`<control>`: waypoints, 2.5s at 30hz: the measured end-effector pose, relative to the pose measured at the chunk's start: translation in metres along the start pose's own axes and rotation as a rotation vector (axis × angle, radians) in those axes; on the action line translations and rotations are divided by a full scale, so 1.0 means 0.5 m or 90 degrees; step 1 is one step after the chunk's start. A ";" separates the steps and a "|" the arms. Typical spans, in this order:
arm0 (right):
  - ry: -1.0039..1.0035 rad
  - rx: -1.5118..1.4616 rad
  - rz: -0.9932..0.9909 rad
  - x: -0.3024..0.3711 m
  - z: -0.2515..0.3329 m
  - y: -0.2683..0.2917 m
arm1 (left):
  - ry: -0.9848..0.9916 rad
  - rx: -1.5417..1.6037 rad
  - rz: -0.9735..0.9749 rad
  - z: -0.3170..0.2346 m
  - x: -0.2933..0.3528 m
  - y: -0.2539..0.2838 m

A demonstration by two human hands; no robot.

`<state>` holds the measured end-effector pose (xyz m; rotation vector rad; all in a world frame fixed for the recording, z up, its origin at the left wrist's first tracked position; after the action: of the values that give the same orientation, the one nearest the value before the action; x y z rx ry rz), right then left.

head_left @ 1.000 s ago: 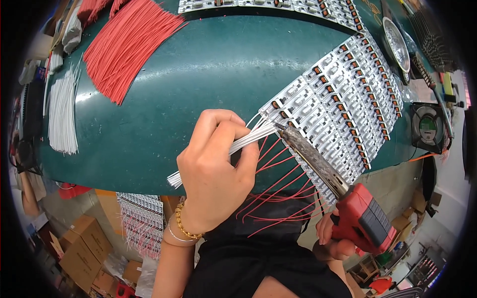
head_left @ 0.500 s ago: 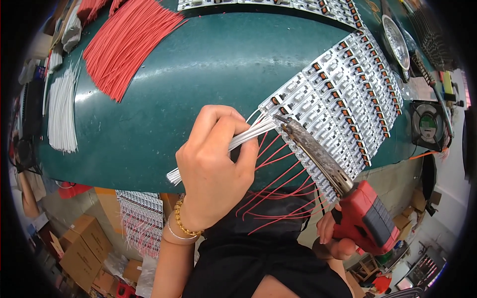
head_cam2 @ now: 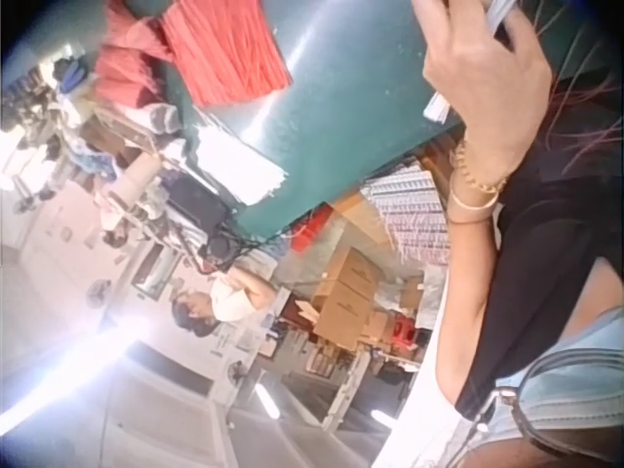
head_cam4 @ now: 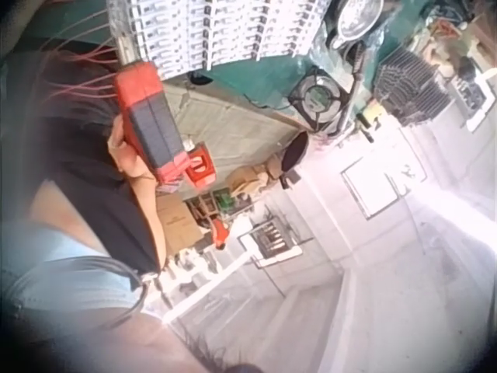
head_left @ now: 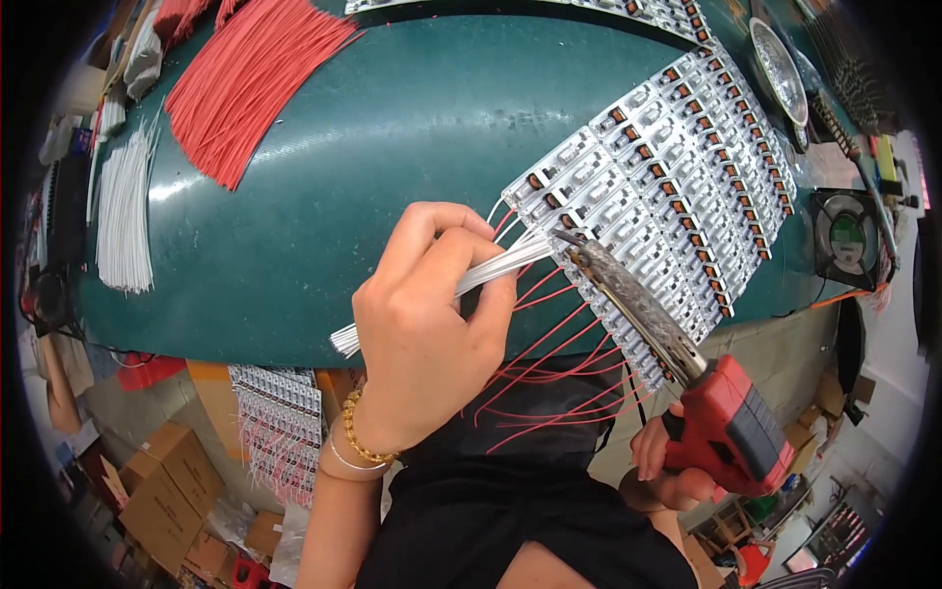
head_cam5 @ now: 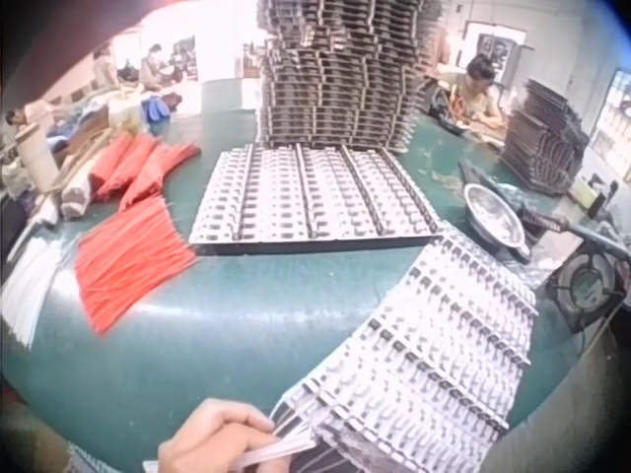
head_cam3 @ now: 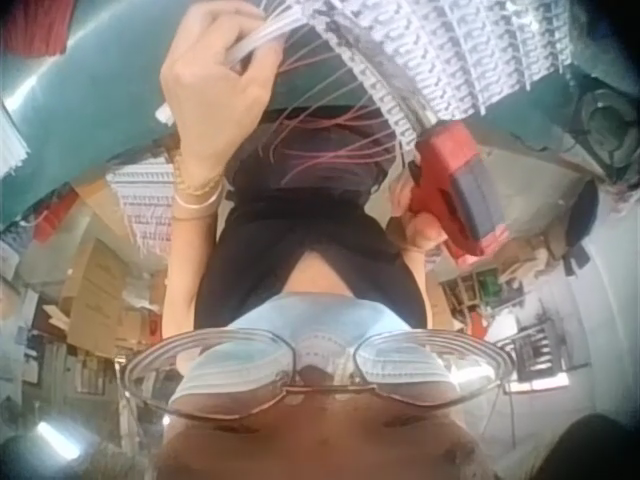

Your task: The person places a circuit board panel on the table and solders red and white wires to it using a soldering iron.

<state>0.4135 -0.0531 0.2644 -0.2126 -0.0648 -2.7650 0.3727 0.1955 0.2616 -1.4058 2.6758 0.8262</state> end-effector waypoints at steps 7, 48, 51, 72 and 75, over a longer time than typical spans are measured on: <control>-0.109 -0.045 -0.002 0.006 -0.022 0.007 | -0.023 -0.015 -0.006 -0.001 0.000 -0.003; -0.030 -0.093 -0.064 0.038 -0.021 0.015 | -0.149 0.001 -0.114 -0.014 0.001 0.030; -0.015 -0.081 -0.085 0.040 -0.014 0.027 | -0.142 0.044 -0.221 -0.018 0.015 0.075; -0.065 -0.060 0.011 0.027 -0.037 0.022 | -0.053 -0.037 0.007 -0.024 0.021 -0.011; -0.091 -0.018 0.035 0.025 -0.035 0.013 | -0.044 -0.026 -0.004 -0.023 0.022 -0.012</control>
<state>0.4020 -0.0650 0.2490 -0.4126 -0.0564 -2.6932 0.3733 0.1792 0.2662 -1.3667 2.6159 0.9167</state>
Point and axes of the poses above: each hand's wrist, its own x-axis away from the middle knuckle, its own y-axis out of the back of the hand, z = x × y, the point moved 7 cm from there along -x, towards the middle knuckle, and after that the axes turned 11 degrees about -z, right-handed, at the moved point
